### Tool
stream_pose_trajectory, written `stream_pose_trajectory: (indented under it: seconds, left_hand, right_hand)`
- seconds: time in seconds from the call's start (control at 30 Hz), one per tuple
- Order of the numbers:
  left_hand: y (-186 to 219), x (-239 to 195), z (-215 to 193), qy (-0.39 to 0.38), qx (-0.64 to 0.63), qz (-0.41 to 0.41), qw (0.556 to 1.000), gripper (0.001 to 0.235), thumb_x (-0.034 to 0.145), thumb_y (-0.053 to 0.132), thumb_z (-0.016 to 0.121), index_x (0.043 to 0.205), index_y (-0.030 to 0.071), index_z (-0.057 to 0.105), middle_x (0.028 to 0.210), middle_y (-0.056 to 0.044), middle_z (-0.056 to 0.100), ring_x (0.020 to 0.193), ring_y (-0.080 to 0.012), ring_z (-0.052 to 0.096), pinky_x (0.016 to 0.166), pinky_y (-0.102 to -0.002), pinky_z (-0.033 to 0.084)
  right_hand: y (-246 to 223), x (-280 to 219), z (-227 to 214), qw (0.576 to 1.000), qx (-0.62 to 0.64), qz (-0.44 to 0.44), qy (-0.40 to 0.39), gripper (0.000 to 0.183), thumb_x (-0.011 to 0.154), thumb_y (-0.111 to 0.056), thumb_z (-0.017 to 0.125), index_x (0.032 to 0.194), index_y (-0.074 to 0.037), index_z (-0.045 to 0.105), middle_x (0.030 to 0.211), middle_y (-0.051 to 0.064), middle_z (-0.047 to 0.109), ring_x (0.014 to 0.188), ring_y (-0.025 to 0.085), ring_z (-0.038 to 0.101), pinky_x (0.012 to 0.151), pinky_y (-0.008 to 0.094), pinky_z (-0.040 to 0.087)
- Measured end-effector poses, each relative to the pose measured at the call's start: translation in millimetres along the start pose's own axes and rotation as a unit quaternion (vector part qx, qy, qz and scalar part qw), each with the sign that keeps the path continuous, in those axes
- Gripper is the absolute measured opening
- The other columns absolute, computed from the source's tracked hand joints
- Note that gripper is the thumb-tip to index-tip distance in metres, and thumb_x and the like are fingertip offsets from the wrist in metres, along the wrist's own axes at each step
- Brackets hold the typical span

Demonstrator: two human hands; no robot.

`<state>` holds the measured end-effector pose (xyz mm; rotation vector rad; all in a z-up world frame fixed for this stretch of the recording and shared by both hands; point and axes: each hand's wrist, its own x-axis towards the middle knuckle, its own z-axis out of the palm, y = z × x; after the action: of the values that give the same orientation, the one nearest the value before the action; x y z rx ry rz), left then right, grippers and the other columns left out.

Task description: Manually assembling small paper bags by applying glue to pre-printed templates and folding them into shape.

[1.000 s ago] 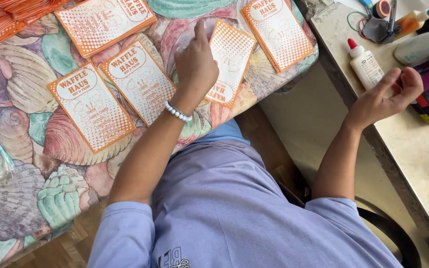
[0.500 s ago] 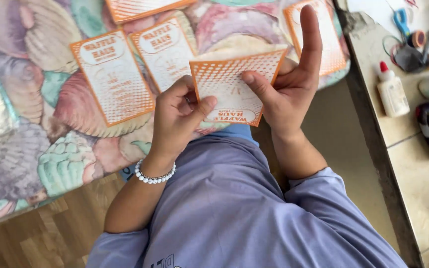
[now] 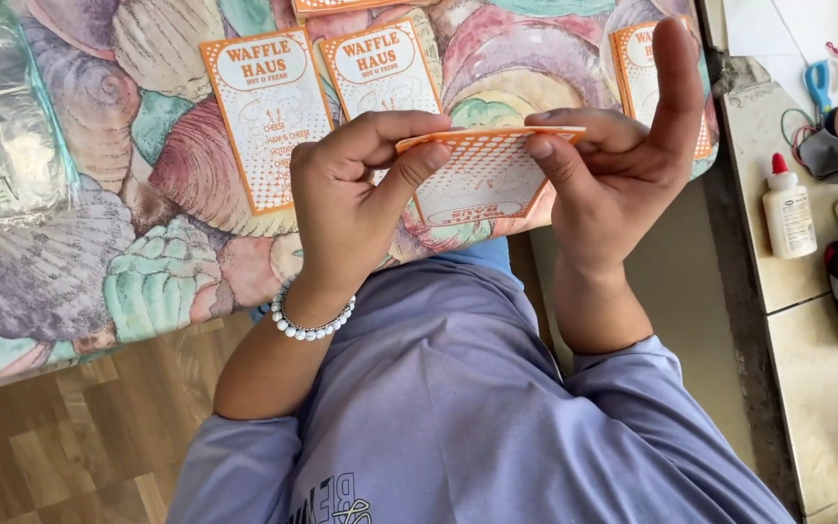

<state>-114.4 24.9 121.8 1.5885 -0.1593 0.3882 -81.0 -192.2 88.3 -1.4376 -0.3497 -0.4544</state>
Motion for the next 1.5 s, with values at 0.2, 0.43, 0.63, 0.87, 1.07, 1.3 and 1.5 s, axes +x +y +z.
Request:
stream_pose_trajectory:
  seconds: [0.2,0.43,0.63,0.87,1.07,1.3,1.5]
  left_hand:
    - [7.6,-1.1,-5.7,-0.026,0.027,0.032,0.999,0.007,0.098,0.011,0.075,0.101,0.005,0.074,0.091,-0.006,0.078,0.084,-0.0107,0.074,0.076,-0.021,0.055]
    - [6.9,-4.1,-4.6,0.021,0.096,0.095,0.991,0.007,0.093,0.006,0.083,0.096,0.006,0.077,0.094,-0.005,0.079,0.089,-0.0151,0.076,0.083,-0.026,0.057]
    - [9.5,-6.0,-8.6,0.014,0.122,0.091,0.988,0.005,0.093,0.008,0.082,0.096,0.007,0.079,0.093,-0.004,0.079,0.086,-0.0143,0.077,0.079,-0.026,0.055]
    - [18.7,-10.2,-8.4,0.001,0.131,0.112,0.985,0.008,0.092,0.008,0.084,0.096,0.006,0.078,0.095,-0.007,0.079,0.089,-0.0173,0.077,0.084,-0.028,0.058]
    - [12.1,-15.6,-4.3,0.002,0.116,0.155,0.981,0.006,0.092,0.008,0.082,0.092,0.004,0.077,0.082,-0.006,0.077,0.067,-0.0132,0.068,0.109,-0.048,0.058]
    - [-6.1,-11.1,-11.1,0.082,-0.101,0.007,0.991,0.009,0.091,0.008,0.08,0.091,0.005,0.071,0.087,-0.006,0.073,0.101,-0.0189,0.075,0.115,-0.038,0.057]
    - [6.4,-4.2,-20.0,0.01,-0.143,-0.006,0.99,0.022,0.092,0.017,0.075,0.106,0.002,0.068,0.095,-0.007,0.07,0.096,-0.0179,0.071,0.098,-0.03,0.057]
  right_hand:
    - [-7.3,2.6,2.2,1.0,0.0,-0.007,-0.02,0.087,0.091,0.012,0.086,0.16,0.0,0.034,0.132,0.023,0.065,0.087,0.031,0.074,0.078,0.033,0.06]
    - [-13.8,7.8,0.0,0.999,-0.025,-0.02,-0.015,0.037,0.087,0.012,0.083,0.114,0.002,0.06,0.091,0.025,0.071,0.086,0.031,0.075,0.078,0.035,0.064]
    - [-61.3,33.5,21.0,0.87,-0.349,-0.3,-0.18,0.036,0.107,-0.027,0.068,0.118,0.007,0.064,0.124,0.026,0.063,0.117,0.047,0.059,0.107,0.058,0.05]
    - [-77.2,29.6,41.2,0.813,-0.398,-0.357,-0.229,0.017,0.111,-0.011,0.064,0.099,-0.004,0.073,0.129,0.017,0.067,0.125,0.045,0.058,0.1,0.055,0.05]
    - [-74.2,33.8,20.3,0.831,-0.369,-0.305,-0.283,0.026,0.113,-0.016,0.058,0.098,0.0,0.072,0.137,0.022,0.061,0.133,0.048,0.053,0.109,0.057,0.046]
    - [-38.7,7.1,-22.2,0.973,-0.113,-0.026,-0.199,0.076,0.09,-0.017,0.078,0.153,0.001,0.037,0.143,0.026,0.058,0.136,0.034,0.059,0.121,0.043,0.05]
    - [-28.0,-1.2,-24.2,0.968,-0.16,0.076,-0.178,0.056,0.094,-0.001,0.082,0.142,-0.001,0.054,0.105,0.012,0.073,0.103,0.014,0.069,0.096,0.026,0.057]
